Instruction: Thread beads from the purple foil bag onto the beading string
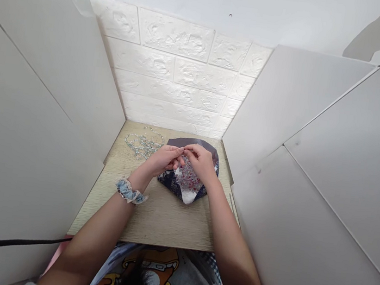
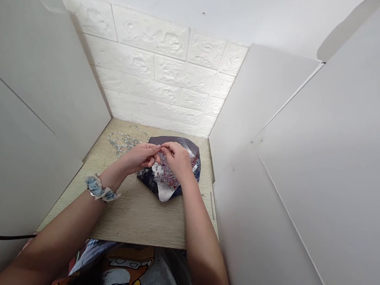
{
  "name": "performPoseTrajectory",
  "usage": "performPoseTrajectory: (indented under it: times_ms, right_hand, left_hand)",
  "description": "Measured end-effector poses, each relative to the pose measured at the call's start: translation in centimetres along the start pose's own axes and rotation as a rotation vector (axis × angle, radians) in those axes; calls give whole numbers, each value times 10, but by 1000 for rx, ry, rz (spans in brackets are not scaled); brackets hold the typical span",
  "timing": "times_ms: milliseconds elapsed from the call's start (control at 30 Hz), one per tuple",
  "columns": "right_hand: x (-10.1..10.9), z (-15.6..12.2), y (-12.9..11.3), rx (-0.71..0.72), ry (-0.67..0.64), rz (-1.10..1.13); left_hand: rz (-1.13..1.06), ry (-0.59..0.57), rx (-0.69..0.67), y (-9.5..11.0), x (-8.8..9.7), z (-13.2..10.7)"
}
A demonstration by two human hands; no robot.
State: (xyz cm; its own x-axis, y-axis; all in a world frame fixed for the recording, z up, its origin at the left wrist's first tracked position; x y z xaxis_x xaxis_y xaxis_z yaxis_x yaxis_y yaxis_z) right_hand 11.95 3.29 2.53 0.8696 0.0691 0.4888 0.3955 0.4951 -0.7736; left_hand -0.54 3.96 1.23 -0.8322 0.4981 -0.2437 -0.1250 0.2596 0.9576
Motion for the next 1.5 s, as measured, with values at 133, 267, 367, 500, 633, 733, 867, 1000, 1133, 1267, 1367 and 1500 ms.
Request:
performPoseTrajectory:
  times_ms: [133, 267, 367, 500, 633, 733, 867, 1000, 1133, 1267, 1367, 1500]
  right_hand:
    - [1, 0, 1, 36, -3, -71]
    - [2, -1, 1, 58, 0, -139]
    - [0, -1, 1, 62, -38, -190]
    - [-2, -1, -2, 97, -53, -209]
    - [-3, -2, -8, 150, -58, -168]
    - [0, -2, -9, 157, -21, -135]
    - [4, -2, -6, 99, 48, -105]
    - [7, -1, 2, 2, 106, -86]
    - [14, -2, 11, -83, 274, -71]
    - [28, -3, 21, -156, 517, 77]
    - [37, -4, 28, -184, 654, 244]
    - [37, -2, 29, -133, 641, 409]
  left_hand:
    - [45, 3, 17, -3, 3, 2]
    - [100, 8, 30, -3, 5, 2]
    - [140, 7, 38, -3, 6, 2]
    - [134, 16, 0, -1, 5, 2]
    - [129, 15, -47, 2, 4, 0]
    - [181, 16, -48, 4, 4, -2]
    - [209, -1, -29, 6, 5, -4]
    - [122, -65, -31, 7, 5, -6]
    - [90, -77, -60, 11, 7, -8]
    - [91, -81, -60, 13, 9, -11]
    - [81, -95, -92, 15, 11, -11]
    - [55, -140, -176, 15, 15, -10]
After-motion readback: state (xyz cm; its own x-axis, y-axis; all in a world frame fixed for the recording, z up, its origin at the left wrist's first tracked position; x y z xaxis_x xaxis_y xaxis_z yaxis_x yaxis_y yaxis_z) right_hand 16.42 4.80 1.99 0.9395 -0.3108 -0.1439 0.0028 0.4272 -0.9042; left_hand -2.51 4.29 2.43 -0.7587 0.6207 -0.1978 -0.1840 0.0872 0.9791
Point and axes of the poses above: each hand's wrist, its own z-axis towards the middle knuckle, its own x-axis out of the back of the hand, y = z × x, the point moved 3 cm from there along z, towards the middle knuckle, and after that the axes turned 7 degrees about -y, right-handed, at the moved point
